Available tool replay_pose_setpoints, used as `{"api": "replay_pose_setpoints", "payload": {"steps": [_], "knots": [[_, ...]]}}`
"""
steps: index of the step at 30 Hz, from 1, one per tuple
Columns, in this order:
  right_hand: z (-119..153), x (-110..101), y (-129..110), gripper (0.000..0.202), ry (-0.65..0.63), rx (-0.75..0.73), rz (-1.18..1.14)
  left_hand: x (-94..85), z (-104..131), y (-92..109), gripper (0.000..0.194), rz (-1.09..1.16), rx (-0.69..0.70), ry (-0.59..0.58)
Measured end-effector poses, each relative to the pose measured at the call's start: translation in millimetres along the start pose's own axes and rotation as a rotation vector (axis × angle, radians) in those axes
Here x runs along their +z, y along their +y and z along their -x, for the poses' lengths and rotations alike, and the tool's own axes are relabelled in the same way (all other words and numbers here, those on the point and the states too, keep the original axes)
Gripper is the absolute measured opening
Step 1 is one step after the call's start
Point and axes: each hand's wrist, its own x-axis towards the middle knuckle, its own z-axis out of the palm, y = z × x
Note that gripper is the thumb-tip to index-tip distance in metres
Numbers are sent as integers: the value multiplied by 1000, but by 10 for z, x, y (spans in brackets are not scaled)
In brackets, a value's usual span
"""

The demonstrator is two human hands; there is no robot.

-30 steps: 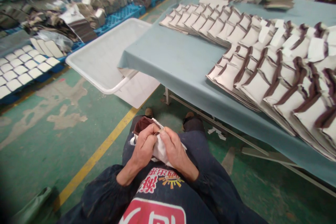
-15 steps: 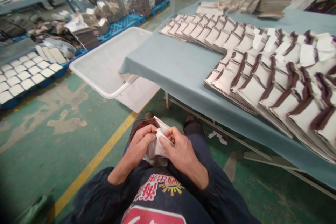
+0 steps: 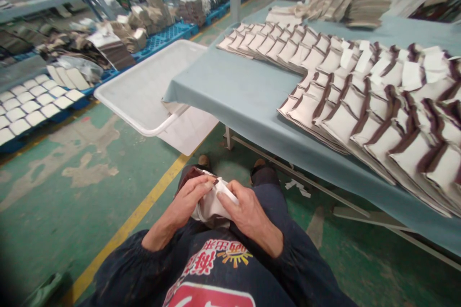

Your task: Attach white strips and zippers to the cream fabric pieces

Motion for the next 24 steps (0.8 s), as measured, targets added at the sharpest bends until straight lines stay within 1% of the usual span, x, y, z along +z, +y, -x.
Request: {"api": "replay_pose_setpoints", "payload": {"steps": [5,7,9,12,14,16,17,18,19,20,21,22,23,24], "knots": [[1,122,74,39,-10,44,-22,22,23,-14,37,-278,30,51],[7,169,82,41,-14,83,-96,30,38,-39,36,-330,64,70],[5,205,61,43,-45,99,-248,34,52,-77,34,-316,114,92],[-9,242,-7,49,-145,62,-507,30,59,-147,34,-193,158,138],[-15,243,-49,53,-210,39,-611,13,55,-181,37,-103,165,160],[-14,196,-72,52,-268,48,-655,-29,50,-181,39,-57,169,161],[-13,147,-78,49,-290,58,-633,-60,50,-163,39,-52,164,151],[-12,80,-85,44,-285,65,-568,-96,51,-132,39,-59,155,135],[-15,-1,-95,37,-248,60,-464,-136,54,-87,37,-76,144,116],[-22,-92,-112,30,-183,36,-336,-174,56,-29,36,-101,134,95],[-35,-183,-139,24,-92,-9,-204,-209,57,38,35,-130,130,73],[-57,-268,-179,24,-4,-78,-89,-236,57,113,34,-159,133,49],[-89,-340,-231,29,67,-166,0,-253,54,194,33,-186,145,26],[-130,-396,-295,38,109,-269,64,-261,50,277,31,-209,164,2]]}}
